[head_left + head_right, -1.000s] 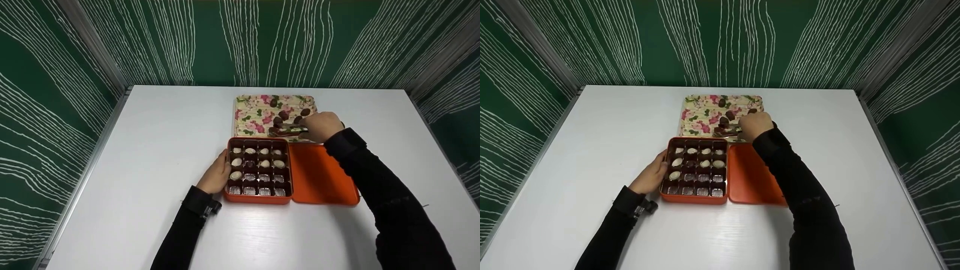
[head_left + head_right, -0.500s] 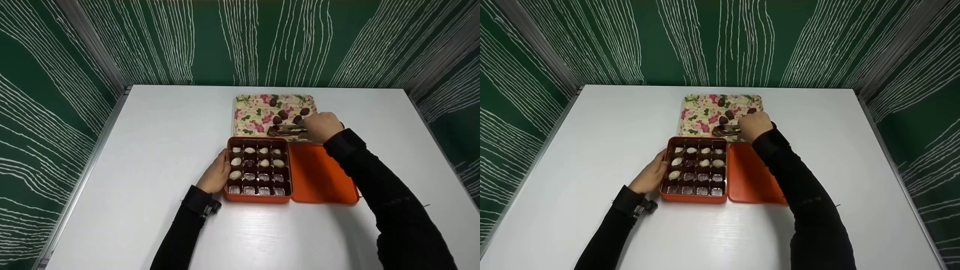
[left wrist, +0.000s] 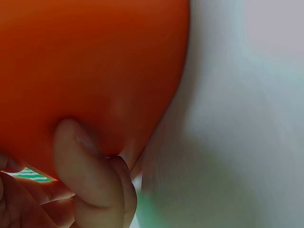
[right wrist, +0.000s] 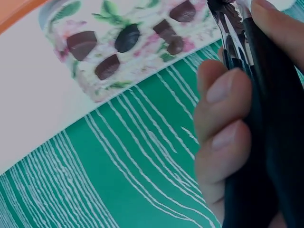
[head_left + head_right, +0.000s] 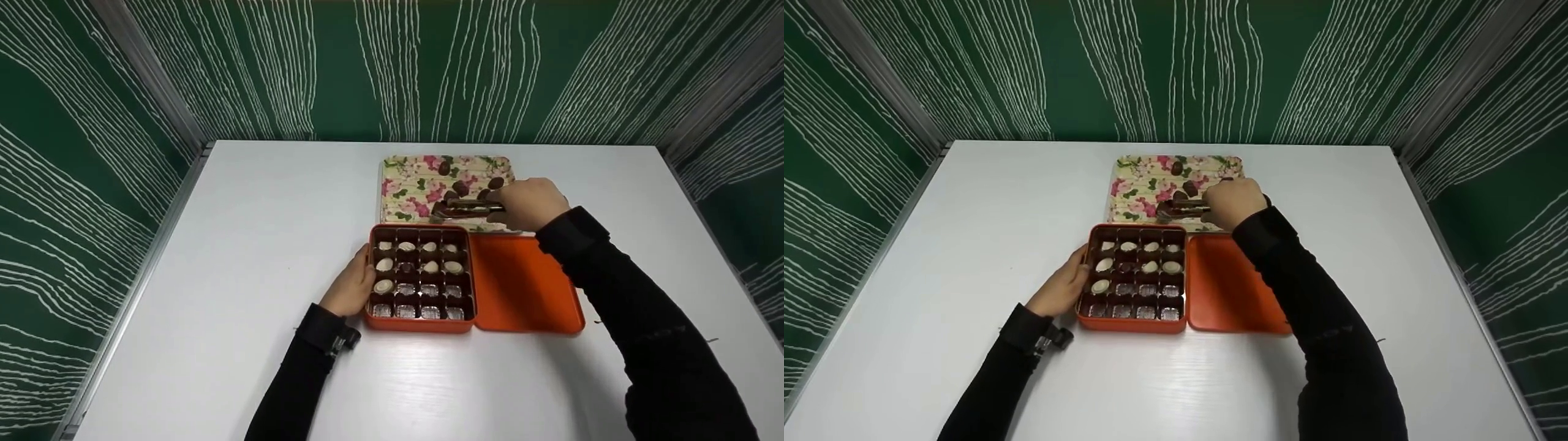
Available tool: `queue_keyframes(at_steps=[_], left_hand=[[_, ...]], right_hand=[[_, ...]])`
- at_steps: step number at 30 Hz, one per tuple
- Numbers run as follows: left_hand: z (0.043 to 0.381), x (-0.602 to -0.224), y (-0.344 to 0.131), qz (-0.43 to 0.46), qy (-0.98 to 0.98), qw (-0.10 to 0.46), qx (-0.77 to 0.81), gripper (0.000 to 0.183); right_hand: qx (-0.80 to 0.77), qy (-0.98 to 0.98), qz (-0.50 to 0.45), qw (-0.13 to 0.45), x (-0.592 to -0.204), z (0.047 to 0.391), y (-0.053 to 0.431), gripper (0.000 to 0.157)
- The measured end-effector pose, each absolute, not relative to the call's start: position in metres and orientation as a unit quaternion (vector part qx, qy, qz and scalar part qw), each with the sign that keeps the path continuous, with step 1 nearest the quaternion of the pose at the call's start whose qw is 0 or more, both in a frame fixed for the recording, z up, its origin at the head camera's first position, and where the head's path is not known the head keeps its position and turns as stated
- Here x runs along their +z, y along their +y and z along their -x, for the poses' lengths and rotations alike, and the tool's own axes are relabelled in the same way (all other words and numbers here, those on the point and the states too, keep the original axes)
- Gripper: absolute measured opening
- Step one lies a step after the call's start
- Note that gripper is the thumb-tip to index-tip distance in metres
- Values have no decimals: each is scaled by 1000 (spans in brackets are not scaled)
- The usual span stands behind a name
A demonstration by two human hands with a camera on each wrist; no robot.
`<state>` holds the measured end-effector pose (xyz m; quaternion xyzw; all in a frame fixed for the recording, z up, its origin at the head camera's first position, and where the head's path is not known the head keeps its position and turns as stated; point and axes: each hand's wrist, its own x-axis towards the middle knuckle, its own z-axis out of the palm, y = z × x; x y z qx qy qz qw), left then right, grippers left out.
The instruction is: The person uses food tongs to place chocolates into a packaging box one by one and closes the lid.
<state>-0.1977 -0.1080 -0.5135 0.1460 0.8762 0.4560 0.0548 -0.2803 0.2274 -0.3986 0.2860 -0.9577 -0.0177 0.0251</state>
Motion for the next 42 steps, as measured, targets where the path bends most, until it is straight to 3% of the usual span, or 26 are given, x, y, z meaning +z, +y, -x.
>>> queue_keyframes(at_steps=[5,10,15,28,30,31,35,42], left_hand=[[198,-515,-109,-147,874,53,461,55],[198,-514,-110,-140,877,64,455,56],[197,-514,-111,-145,877,61,455,56],[197,-514,-110,-141,882,55,446,57],[197,-514,-110,-137,884,58,443,57],[197,-514,-110,-136,885,60,442,57],[196,-513,-110,-134,885,64,441,58],[194,-514,-110,-145,886,65,435,57]], right_hand=[[-19,-950,-311,28,-378,269,220,30],[-29,-934,-354,34,-358,252,208,26],[-33,-919,-393,3,-344,236,191,25],[-112,-886,-450,-20,-337,209,152,28],[-135,-885,-445,-18,-338,207,145,23],[-147,-884,-444,-16,-338,205,141,24],[-202,-873,-444,12,-339,198,127,63],[-283,-855,-435,13,-346,195,107,66]])
